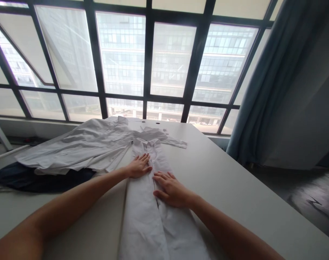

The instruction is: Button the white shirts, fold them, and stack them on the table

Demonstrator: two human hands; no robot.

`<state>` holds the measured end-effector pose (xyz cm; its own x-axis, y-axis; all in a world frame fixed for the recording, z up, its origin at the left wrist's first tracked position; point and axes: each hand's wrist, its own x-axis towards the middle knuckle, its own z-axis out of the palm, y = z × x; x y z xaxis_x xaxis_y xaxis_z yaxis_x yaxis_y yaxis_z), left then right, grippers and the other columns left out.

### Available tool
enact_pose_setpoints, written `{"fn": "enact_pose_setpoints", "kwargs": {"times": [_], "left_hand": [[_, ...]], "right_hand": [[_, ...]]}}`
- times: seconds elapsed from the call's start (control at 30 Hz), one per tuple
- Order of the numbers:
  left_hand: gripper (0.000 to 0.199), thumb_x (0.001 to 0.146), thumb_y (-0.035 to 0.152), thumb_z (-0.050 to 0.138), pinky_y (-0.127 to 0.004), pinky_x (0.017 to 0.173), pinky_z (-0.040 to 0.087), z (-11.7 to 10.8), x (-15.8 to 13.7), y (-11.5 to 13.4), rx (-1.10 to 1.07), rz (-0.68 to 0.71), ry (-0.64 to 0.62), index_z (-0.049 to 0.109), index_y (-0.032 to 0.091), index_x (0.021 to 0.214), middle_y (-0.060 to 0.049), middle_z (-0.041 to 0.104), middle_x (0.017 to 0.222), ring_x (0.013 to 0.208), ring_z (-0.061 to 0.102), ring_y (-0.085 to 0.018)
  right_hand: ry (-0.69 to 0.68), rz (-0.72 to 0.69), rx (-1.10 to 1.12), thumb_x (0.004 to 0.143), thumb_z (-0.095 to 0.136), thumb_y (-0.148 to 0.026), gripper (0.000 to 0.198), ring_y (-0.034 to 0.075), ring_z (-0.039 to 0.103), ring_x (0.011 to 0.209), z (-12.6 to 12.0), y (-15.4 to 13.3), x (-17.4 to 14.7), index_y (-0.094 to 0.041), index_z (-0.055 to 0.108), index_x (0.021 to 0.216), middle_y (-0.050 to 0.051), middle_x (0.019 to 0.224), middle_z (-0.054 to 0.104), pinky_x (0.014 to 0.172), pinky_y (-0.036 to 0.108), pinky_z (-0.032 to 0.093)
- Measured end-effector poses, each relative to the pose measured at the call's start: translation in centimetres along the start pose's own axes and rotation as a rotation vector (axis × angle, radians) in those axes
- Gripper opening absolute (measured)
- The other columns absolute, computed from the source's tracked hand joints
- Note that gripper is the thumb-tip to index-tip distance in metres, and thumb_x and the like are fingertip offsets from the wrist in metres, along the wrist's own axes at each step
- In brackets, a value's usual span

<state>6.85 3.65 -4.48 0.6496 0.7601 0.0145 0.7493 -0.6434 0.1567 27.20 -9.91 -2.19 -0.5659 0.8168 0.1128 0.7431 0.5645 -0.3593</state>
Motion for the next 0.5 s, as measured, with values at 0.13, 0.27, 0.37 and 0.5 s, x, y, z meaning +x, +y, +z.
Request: {"fn": "enact_pose_setpoints", "kwargs": {"times": [0.13,0.27,0.37,0.5], "left_hand": [[0.071,0.099,0.054,0.033,-0.053,0.119,0.011,-1.0,-3.3,-0.1,0.033,0.028,0.056,0.021,0.014,0.156,-0.016,0.012,0.162,0.151,0.008,-0.029],[0.056,0.098,0.037,0.038,-0.047,0.12,0.019,-1.9,-7.7,-1.4,-0.028,0.083,0.005,0.035,0.019,0.152,-0.013,0.025,0.16,0.148,0.02,-0.027],[0.052,0.093,0.023,0.043,-0.04,0.12,0.022,-2.3,-10.1,-2.0,-0.08,0.13,-0.023,0.046,0.019,0.145,-0.012,0.035,0.156,0.146,0.028,-0.025],[0.061,0.087,0.021,0.053,-0.042,0.12,0.02,-2.7,-11.7,-1.6,-0.215,0.236,-0.133,0.044,0.023,0.147,-0.01,0.03,0.158,0.148,0.023,-0.027]], "right_hand": [[0.095,0.12,-0.019,0.095,0.044,-0.027,0.047,0.027,0.04,0.139,-1.0,2.6,0.0,-0.014,0.05,0.14,0.015,0.147,0.048,0.118,0.052,0.021],[0.168,0.218,-0.062,0.074,0.048,-0.001,0.06,0.025,0.049,0.131,-2.3,6.2,-0.2,-0.013,0.059,0.132,0.014,0.139,0.056,0.114,0.042,0.032],[0.132,0.231,-0.029,0.07,0.049,0.0,0.063,0.025,0.051,0.128,-3.0,7.7,-0.7,-0.013,0.06,0.131,0.015,0.137,0.057,0.112,0.039,0.036],[0.065,0.197,0.051,0.073,0.058,-0.009,0.065,0.027,0.045,0.135,-3.6,7.6,-1.5,-0.015,0.055,0.137,0.015,0.146,0.049,0.115,0.042,0.032]]}}
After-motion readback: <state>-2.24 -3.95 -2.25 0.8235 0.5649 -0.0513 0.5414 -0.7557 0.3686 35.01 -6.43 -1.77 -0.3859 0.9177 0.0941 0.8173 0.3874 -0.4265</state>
